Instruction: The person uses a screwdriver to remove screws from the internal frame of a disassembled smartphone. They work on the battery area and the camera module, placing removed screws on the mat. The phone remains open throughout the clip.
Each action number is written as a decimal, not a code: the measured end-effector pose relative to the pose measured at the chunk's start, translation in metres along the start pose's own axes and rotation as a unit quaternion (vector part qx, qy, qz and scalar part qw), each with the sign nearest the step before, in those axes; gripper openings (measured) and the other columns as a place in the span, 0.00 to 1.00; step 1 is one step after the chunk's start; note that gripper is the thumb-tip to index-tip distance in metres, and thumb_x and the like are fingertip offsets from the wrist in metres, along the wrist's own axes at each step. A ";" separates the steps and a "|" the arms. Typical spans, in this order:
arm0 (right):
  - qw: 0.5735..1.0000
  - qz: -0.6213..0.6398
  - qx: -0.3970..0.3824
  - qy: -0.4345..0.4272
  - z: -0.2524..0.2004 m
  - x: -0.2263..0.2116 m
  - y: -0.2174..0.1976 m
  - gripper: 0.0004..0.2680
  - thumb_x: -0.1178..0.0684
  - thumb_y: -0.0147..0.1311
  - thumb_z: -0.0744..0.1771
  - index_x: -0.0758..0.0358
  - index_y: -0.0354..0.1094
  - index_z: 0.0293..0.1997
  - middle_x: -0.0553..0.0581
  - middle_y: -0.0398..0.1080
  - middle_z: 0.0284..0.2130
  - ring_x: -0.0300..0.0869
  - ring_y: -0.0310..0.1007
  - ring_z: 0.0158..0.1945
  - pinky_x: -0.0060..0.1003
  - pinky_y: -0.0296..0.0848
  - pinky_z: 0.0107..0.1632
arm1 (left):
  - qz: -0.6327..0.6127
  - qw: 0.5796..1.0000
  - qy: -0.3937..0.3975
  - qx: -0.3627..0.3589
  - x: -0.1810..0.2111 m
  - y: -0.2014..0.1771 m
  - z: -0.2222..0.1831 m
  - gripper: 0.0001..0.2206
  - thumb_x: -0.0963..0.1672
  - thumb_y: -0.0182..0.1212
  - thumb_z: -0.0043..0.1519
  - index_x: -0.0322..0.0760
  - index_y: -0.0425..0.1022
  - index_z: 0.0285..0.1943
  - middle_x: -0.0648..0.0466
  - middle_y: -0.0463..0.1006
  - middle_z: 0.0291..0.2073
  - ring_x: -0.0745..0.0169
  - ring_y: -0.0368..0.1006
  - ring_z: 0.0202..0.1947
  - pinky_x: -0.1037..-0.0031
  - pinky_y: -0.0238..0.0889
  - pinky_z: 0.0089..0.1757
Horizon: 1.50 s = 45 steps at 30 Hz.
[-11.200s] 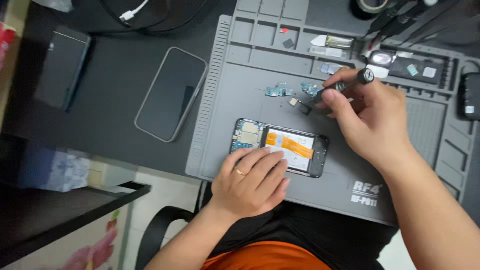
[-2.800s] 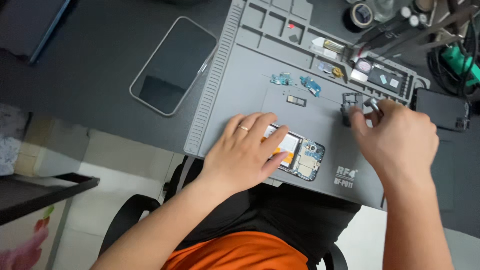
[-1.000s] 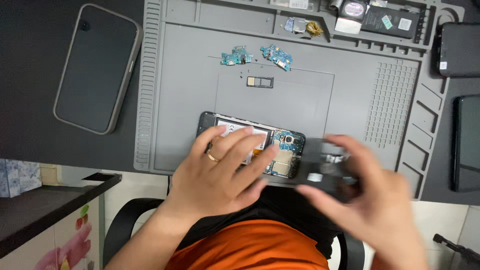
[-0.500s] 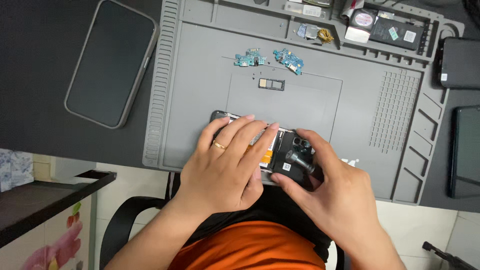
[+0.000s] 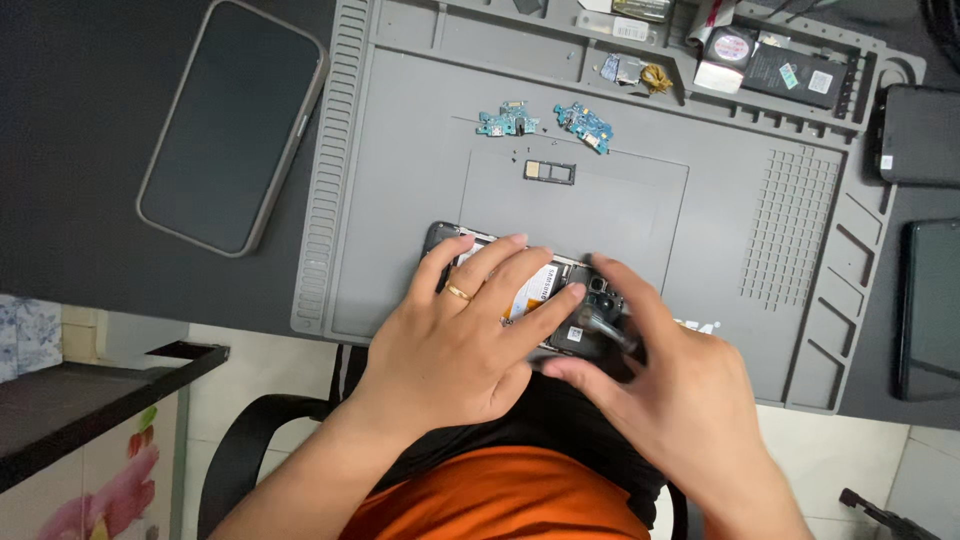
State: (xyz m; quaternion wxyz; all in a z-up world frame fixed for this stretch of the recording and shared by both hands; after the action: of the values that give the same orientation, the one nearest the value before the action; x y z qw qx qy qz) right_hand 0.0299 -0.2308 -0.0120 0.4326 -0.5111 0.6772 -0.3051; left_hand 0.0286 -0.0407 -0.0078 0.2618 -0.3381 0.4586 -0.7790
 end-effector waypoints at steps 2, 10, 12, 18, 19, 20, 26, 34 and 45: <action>0.999 0.017 0.049 -0.010 -0.006 0.012 -0.002 0.35 0.26 0.69 0.58 0.33 0.64 0.74 0.46 0.76 0.24 0.46 0.78 0.21 0.40 0.76 0.37 | -0.009 1.000 -0.002 -0.005 0.000 0.000 0.001 0.28 0.46 0.61 0.56 0.53 0.77 0.69 0.49 0.74 0.67 0.48 0.68 0.69 0.47 0.61 0.63; 0.979 0.037 0.174 -0.102 -0.023 0.032 0.004 0.22 0.43 0.72 0.64 0.47 0.77 0.66 0.48 0.63 0.14 0.37 0.55 0.18 0.32 0.64 0.31 | 0.040 0.997 0.057 0.018 0.003 -0.002 0.003 0.20 0.50 0.64 0.68 0.48 0.81 0.69 0.60 0.74 0.72 0.57 0.65 0.72 0.52 0.65 0.64; 0.965 -0.021 0.206 -0.159 -0.027 0.028 0.009 0.22 0.44 0.70 0.67 0.49 0.74 0.70 0.49 0.67 0.17 0.41 0.60 0.18 0.39 0.65 0.28 | 0.063 0.996 0.064 0.002 0.004 -0.001 0.003 0.18 0.51 0.64 0.71 0.49 0.81 0.70 0.64 0.71 0.75 0.60 0.65 0.73 0.54 0.63 0.65; 0.942 -0.153 0.232 -0.187 -0.031 0.033 0.017 0.22 0.43 0.66 0.68 0.46 0.73 0.73 0.47 0.67 0.17 0.42 0.67 0.19 0.43 0.65 0.27 | -0.041 0.999 -0.012 0.018 0.006 -0.002 0.010 0.16 0.50 0.61 0.73 0.43 0.84 0.63 0.63 0.78 0.68 0.56 0.71 0.68 0.52 0.60 0.63; 0.942 -0.155 0.233 -0.184 -0.032 0.030 0.018 0.22 0.43 0.66 0.68 0.46 0.73 0.73 0.47 0.67 0.17 0.42 0.67 0.19 0.43 0.65 0.27 | -0.042 0.999 -0.010 0.019 0.008 -0.001 0.010 0.16 0.50 0.61 0.73 0.43 0.84 0.63 0.63 0.78 0.68 0.56 0.71 0.68 0.52 0.60 0.63; 0.930 -0.189 0.249 -0.192 -0.034 0.024 0.018 0.21 0.42 0.63 0.69 0.48 0.74 0.73 0.42 0.70 0.21 0.43 0.66 0.19 0.42 0.64 0.25 | -0.045 0.999 -0.014 0.017 0.008 0.001 0.011 0.14 0.51 0.62 0.74 0.44 0.83 0.62 0.65 0.77 0.68 0.57 0.71 0.68 0.52 0.60 0.64; 0.926 -0.139 0.265 -0.230 -0.035 0.033 0.023 0.20 0.46 0.60 0.69 0.53 0.74 0.71 0.44 0.68 0.18 0.44 0.62 0.17 0.42 0.64 0.24 | -0.036 0.999 -0.017 0.004 0.012 -0.001 0.015 0.14 0.50 0.63 0.73 0.46 0.82 0.64 0.68 0.77 0.69 0.57 0.70 0.69 0.52 0.57 0.65; 0.920 -0.085 0.260 -0.279 -0.040 0.034 0.027 0.27 0.59 0.53 0.60 0.55 0.74 0.69 0.34 0.72 0.24 0.43 0.56 0.19 0.38 0.63 0.25 | -0.006 1.000 -0.013 -0.010 0.013 0.002 0.015 0.16 0.51 0.61 0.74 0.46 0.80 0.67 0.67 0.75 0.70 0.60 0.69 0.69 0.54 0.58 0.65; 0.942 -0.100 0.183 -0.261 -0.032 0.046 0.030 0.31 0.52 0.54 0.60 0.45 0.67 0.76 0.37 0.76 0.27 0.47 0.73 0.25 0.46 0.69 0.25 | 0.021 1.000 -0.013 -0.003 0.017 0.007 0.012 0.17 0.49 0.59 0.75 0.46 0.78 0.71 0.64 0.75 0.69 0.60 0.69 0.68 0.56 0.56 0.66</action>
State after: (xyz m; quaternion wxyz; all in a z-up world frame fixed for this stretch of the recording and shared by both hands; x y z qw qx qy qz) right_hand -0.0168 -0.2669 -0.0361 0.6475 -0.5498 0.4182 -0.3219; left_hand 0.0275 -0.0624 -0.0048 0.2828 -0.3396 0.4642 -0.7677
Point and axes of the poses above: each hand's wrist, its own z-axis towards the middle knuckle, its own y-axis out of the palm, x = y × z, the point moved 6 cm from there along z, towards the middle knuckle
